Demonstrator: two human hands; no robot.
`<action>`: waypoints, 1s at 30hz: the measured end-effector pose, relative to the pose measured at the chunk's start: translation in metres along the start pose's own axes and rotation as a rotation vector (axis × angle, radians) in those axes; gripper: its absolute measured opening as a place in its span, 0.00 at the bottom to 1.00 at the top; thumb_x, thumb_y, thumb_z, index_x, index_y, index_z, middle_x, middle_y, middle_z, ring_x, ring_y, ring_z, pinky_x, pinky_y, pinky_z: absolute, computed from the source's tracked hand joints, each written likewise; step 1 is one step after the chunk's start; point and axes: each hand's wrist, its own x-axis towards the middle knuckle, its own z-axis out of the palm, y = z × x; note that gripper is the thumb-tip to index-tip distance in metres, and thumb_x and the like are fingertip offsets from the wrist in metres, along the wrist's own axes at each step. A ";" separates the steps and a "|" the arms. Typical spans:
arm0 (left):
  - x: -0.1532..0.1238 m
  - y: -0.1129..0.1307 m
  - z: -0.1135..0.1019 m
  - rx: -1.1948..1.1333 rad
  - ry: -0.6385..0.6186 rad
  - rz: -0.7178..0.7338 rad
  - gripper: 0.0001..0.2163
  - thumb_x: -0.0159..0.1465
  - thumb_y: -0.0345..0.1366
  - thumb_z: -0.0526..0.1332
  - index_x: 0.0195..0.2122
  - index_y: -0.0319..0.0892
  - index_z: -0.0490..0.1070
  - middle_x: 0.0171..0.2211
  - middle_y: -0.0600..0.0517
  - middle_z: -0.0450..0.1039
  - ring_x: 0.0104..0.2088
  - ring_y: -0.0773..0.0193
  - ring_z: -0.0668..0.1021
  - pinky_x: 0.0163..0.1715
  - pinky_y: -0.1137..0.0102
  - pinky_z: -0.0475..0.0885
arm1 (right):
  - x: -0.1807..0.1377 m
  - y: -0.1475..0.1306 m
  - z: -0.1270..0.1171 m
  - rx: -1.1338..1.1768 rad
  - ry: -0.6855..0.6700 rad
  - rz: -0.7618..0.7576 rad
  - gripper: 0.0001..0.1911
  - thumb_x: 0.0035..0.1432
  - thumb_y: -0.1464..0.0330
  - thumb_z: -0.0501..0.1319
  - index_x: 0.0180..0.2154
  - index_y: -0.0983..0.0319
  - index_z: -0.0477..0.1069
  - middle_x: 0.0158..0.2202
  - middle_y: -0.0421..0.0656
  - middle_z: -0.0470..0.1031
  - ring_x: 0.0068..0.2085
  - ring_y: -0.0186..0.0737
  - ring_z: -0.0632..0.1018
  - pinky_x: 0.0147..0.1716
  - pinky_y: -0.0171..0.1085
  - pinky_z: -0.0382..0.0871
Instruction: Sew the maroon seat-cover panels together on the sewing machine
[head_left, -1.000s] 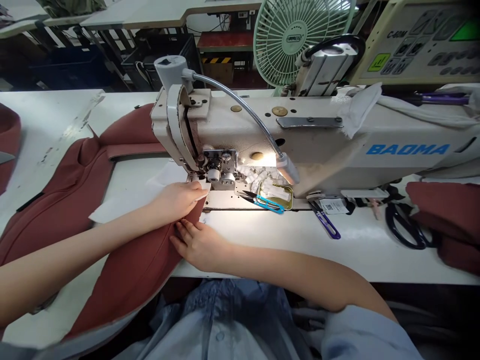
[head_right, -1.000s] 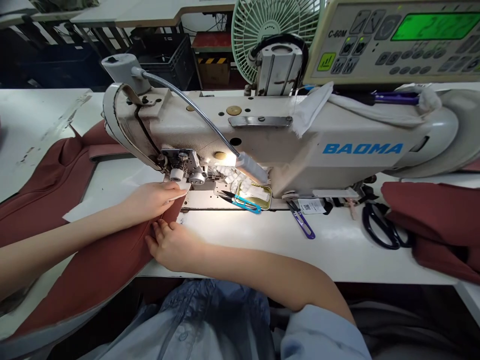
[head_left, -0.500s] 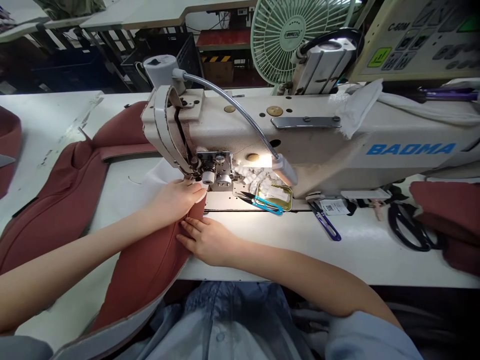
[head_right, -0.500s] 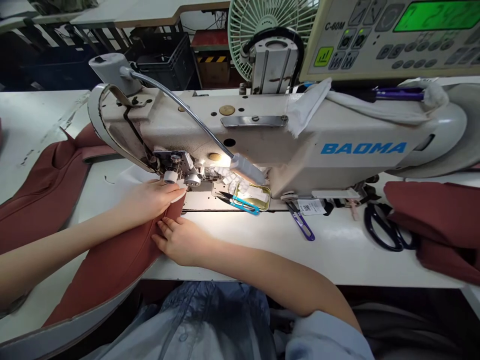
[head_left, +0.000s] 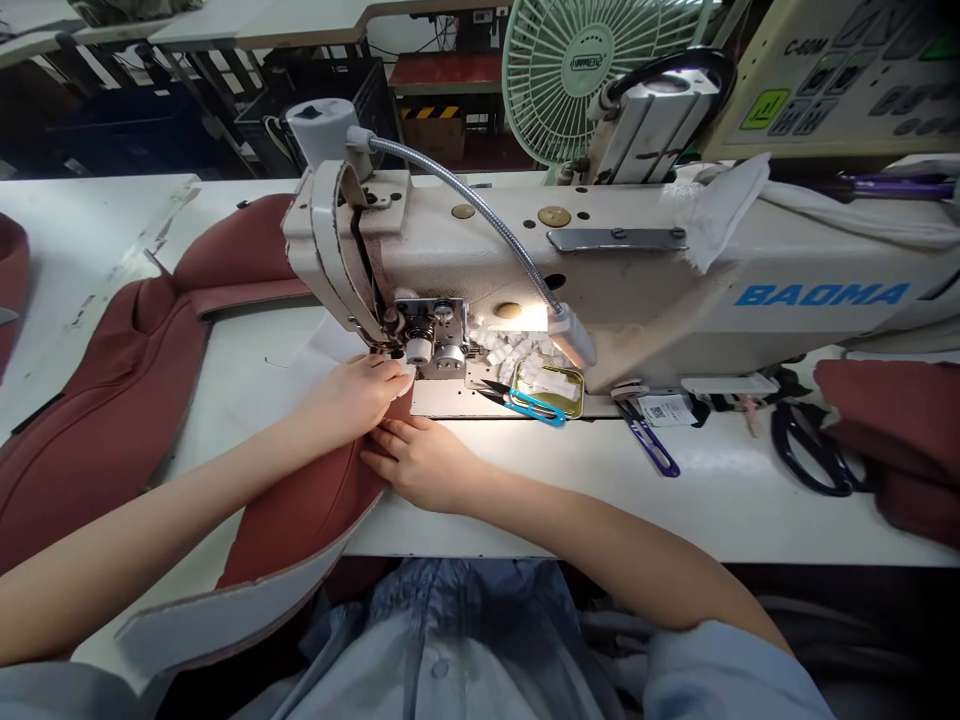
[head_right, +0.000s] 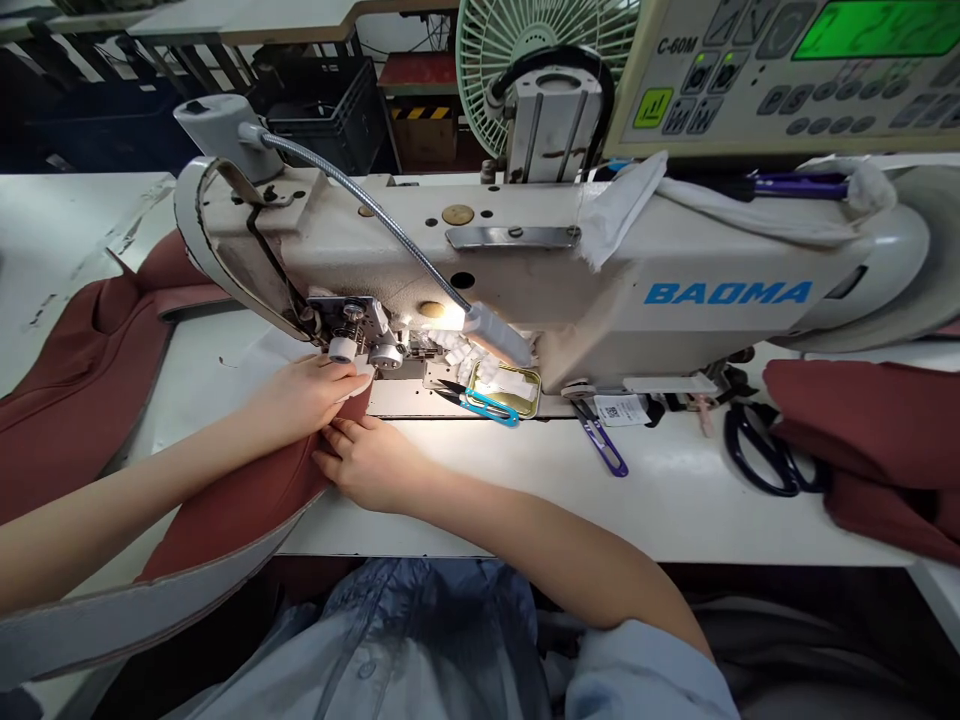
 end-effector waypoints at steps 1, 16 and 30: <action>0.000 0.000 0.001 -0.010 0.012 -0.007 0.12 0.65 0.25 0.55 0.46 0.39 0.73 0.40 0.47 0.74 0.40 0.56 0.73 0.43 0.62 0.68 | 0.000 0.001 0.000 0.004 -0.001 0.000 0.18 0.68 0.68 0.53 0.54 0.66 0.73 0.56 0.56 0.73 0.56 0.52 0.74 0.51 0.46 0.64; -0.010 -0.006 0.011 -0.035 0.076 -0.013 0.16 0.66 0.29 0.52 0.52 0.41 0.73 0.55 0.46 0.73 0.45 0.53 0.76 0.47 0.58 0.71 | 0.006 0.000 -0.006 0.047 -0.066 0.005 0.18 0.69 0.71 0.50 0.52 0.67 0.73 0.54 0.57 0.74 0.54 0.51 0.73 0.46 0.44 0.63; -0.009 -0.002 0.009 -0.061 0.064 -0.044 0.17 0.67 0.29 0.51 0.53 0.39 0.74 0.54 0.44 0.74 0.47 0.50 0.75 0.48 0.56 0.73 | 0.005 -0.001 -0.006 0.041 -0.085 0.004 0.18 0.69 0.71 0.50 0.53 0.68 0.73 0.53 0.56 0.74 0.52 0.49 0.74 0.47 0.45 0.62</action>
